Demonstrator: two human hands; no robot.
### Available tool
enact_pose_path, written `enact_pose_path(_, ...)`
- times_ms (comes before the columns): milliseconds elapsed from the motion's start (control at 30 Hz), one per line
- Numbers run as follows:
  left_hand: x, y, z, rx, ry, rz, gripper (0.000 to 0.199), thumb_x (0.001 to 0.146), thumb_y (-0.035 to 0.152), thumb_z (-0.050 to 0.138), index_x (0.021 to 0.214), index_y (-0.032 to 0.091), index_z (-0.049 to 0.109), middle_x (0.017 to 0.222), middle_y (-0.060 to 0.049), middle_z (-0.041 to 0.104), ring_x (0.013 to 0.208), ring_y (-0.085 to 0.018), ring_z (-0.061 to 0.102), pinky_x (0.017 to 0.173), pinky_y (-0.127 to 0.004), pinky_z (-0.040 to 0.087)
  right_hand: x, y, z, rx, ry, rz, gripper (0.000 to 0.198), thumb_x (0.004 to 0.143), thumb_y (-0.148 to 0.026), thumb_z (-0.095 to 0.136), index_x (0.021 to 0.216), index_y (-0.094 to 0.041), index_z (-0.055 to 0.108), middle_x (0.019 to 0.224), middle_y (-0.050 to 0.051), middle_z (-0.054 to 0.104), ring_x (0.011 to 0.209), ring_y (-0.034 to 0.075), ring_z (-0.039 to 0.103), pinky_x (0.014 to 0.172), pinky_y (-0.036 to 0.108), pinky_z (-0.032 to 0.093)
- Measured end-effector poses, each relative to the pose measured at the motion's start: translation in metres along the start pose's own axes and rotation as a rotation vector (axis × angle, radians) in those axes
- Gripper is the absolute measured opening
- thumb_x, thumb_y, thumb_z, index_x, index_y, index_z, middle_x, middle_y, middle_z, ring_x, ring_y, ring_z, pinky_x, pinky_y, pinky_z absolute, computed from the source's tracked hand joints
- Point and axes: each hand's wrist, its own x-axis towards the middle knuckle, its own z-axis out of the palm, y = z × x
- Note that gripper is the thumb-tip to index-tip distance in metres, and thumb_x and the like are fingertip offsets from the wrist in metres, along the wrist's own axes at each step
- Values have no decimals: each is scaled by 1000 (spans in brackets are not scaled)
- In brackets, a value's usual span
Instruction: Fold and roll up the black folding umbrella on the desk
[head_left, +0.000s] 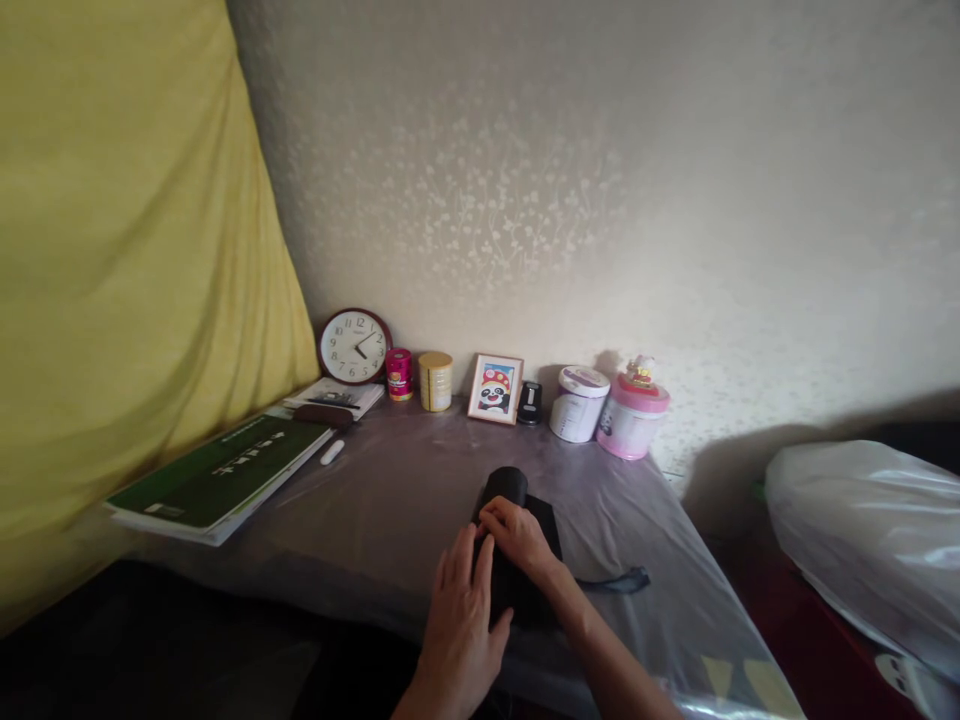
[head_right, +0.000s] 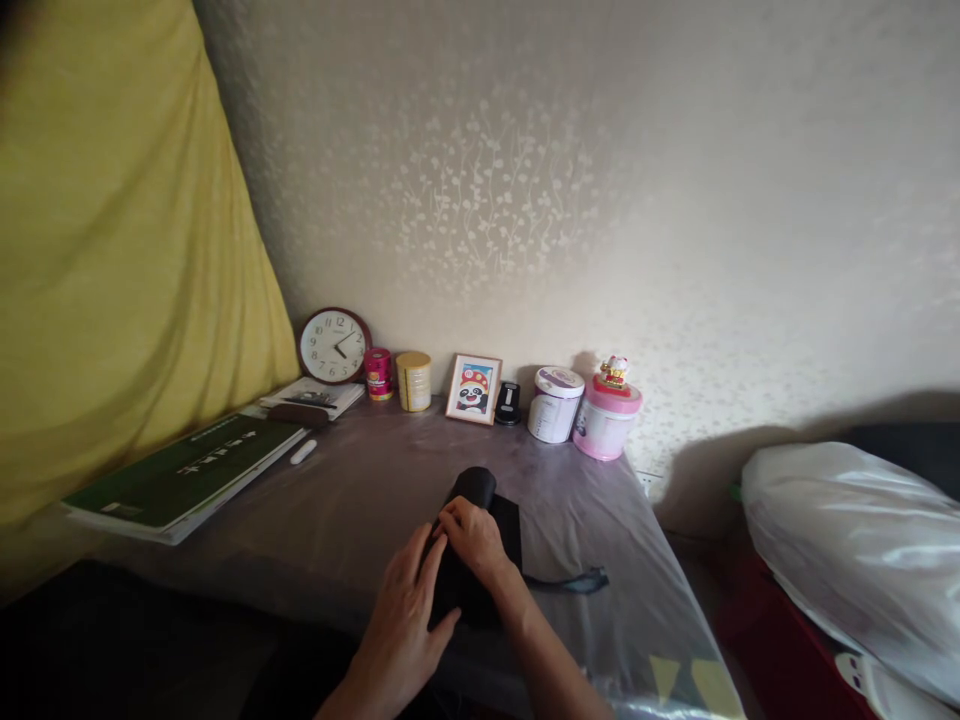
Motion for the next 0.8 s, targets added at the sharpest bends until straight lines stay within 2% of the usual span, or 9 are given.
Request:
enact_pose_path(133, 0, -3, 13, -69, -155, -26, 84, 67, 10, 47, 141, 16, 8, 150, -13, 14, 136, -28, 20, 108, -47, 29, -9, 0, -1, 10, -29, -72, 21, 88, -25, 42, 86, -24, 63, 77, -2, 72, 74, 13, 66, 68, 22, 44)
enact_pose_path(200, -1, -6, 18, -100, -193, -49, 85, 67, 6, 43, 141, 15, 2, 151, -14, 11, 137, -26, 16, 109, -46, 27, -15, 1, -1, -35, -3, -147, 22, 89, -27, 42, 90, -24, 64, 82, -1, 71, 77, 14, 64, 71, 23, 45)
enact_pose_path(300, -2, -8, 20, -117, -254, -72, 81, 69, 4, 40, 141, 14, 4, 150, -15, 13, 138, -25, 13, 110, -48, 23, -22, 6, 0, -125, 54, -302, 24, 90, -29, 43, 94, -25, 66, 89, 2, 70, 87, 16, 60, 81, 27, 44)
enact_pose_path(433, 0, -6, 19, -108, -300, -115, 77, 70, 4, 38, 141, 8, 8, 150, -16, 11, 138, -24, 9, 112, -45, 20, -18, 19, 3, -179, 38, -443, 26, 92, -28, 42, 95, -25, 67, 98, 2, 70, 109, 19, 52, 101, 39, 31)
enact_pose_path(533, 0, -4, 18, -113, -302, -125, 79, 69, 4, 38, 141, 8, 7, 150, -15, 11, 138, -24, 11, 112, -44, 21, -5, 28, 4, -189, 30, -431, 28, 93, -26, 39, 96, -25, 67, 103, 1, 69, 115, 18, 49, 107, 43, 20)
enact_pose_path(667, 0, -4, 16, -121, -313, -145, 84, 66, 5, 40, 142, 13, 6, 150, -13, 13, 137, -24, 16, 110, -45, 24, 20, 39, 3, -219, 20, -401, 31, 93, -22, 37, 92, -25, 67, 101, 0, 70, 115, 17, 49, 106, 43, 18)
enact_pose_path(800, 2, -5, 13, -117, -331, -168, 87, 63, 2, 41, 142, 13, 6, 150, -12, 15, 137, -23, 17, 110, -42, 24, 41, 48, 2, -226, 35, -337, 32, 92, -22, 37, 87, -26, 68, 100, 0, 70, 115, 18, 49, 106, 44, 17)
